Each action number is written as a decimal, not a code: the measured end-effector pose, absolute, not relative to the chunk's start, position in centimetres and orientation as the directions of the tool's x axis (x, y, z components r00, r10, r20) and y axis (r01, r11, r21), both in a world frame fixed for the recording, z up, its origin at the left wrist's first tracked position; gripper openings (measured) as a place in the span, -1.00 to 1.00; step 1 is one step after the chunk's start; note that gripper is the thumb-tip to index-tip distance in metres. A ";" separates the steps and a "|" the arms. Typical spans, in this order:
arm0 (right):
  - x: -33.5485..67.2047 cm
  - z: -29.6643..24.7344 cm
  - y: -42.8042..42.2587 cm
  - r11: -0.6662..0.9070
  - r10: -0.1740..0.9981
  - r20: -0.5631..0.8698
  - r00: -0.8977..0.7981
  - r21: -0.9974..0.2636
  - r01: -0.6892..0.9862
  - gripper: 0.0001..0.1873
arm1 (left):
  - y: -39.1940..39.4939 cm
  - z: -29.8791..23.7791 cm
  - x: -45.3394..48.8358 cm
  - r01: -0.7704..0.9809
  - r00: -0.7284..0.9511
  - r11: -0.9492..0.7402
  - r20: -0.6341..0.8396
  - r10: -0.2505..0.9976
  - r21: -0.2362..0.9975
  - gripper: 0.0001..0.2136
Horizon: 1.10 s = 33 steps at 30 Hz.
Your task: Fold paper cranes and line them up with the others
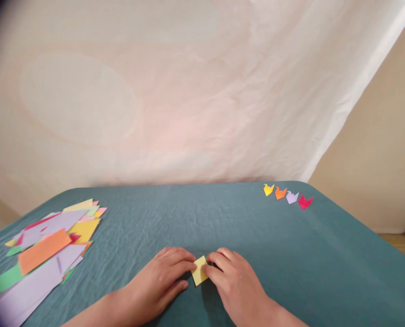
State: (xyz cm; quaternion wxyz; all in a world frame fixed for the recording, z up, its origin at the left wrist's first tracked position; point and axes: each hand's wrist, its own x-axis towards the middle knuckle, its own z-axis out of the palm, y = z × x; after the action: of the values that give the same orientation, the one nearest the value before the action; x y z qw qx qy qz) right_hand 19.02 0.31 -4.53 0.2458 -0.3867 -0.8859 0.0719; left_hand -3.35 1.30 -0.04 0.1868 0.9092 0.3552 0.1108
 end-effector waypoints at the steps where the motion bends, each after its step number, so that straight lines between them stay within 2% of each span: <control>1: 19.0 -4.6 0.3 0.695 0.717 0.380 -0.585 -0.322 0.643 -0.79 | 1.3 -0.2 -3.1 0.618 0.714 -0.679 0.077 0.695 0.397 -0.76; 6: 18.9 -4.7 0.2 0.695 0.719 0.358 -0.595 -0.371 0.616 -0.81 | 1.2 -0.6 -2.4 0.650 0.722 -0.718 0.094 0.686 0.248 -0.85; 13: 19.1 -4.2 0.5 0.652 0.757 0.343 -0.556 -0.462 0.602 -0.81 | 0.9 -0.6 -1.2 0.693 0.718 -0.718 0.022 0.696 0.071 -0.87; 15: 19.2 -4.0 0.6 0.652 0.757 0.346 -0.555 -0.470 0.595 -0.81 | 0.7 -0.8 -1.0 0.710 0.699 -0.698 0.023 0.714 0.089 -0.89; 23: 19.6 -3.8 0.6 0.648 0.760 0.351 -0.547 -0.465 0.603 -0.83 | 0.6 -1.3 -1.1 0.720 0.624 -0.622 0.106 0.774 0.308 -0.92; 28: 19.5 -3.8 0.5 0.636 0.771 0.340 -0.539 -0.454 0.623 -0.86 | 0.5 -1.1 -1.0 0.711 0.603 -0.605 0.132 0.787 0.359 -0.93; 33: 19.5 -3.8 0.4 0.629 0.777 0.336 -0.532 -0.455 0.631 -0.88 | 0.4 -1.2 -1.0 0.716 0.587 -0.599 0.154 0.795 0.360 -0.92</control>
State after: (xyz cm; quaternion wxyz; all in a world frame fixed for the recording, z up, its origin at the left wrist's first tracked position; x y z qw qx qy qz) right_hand 19.52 0.42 -3.84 0.2609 -0.4075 -0.8638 0.1402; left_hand -0.95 0.42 -1.24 0.1307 0.8812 0.4285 0.1509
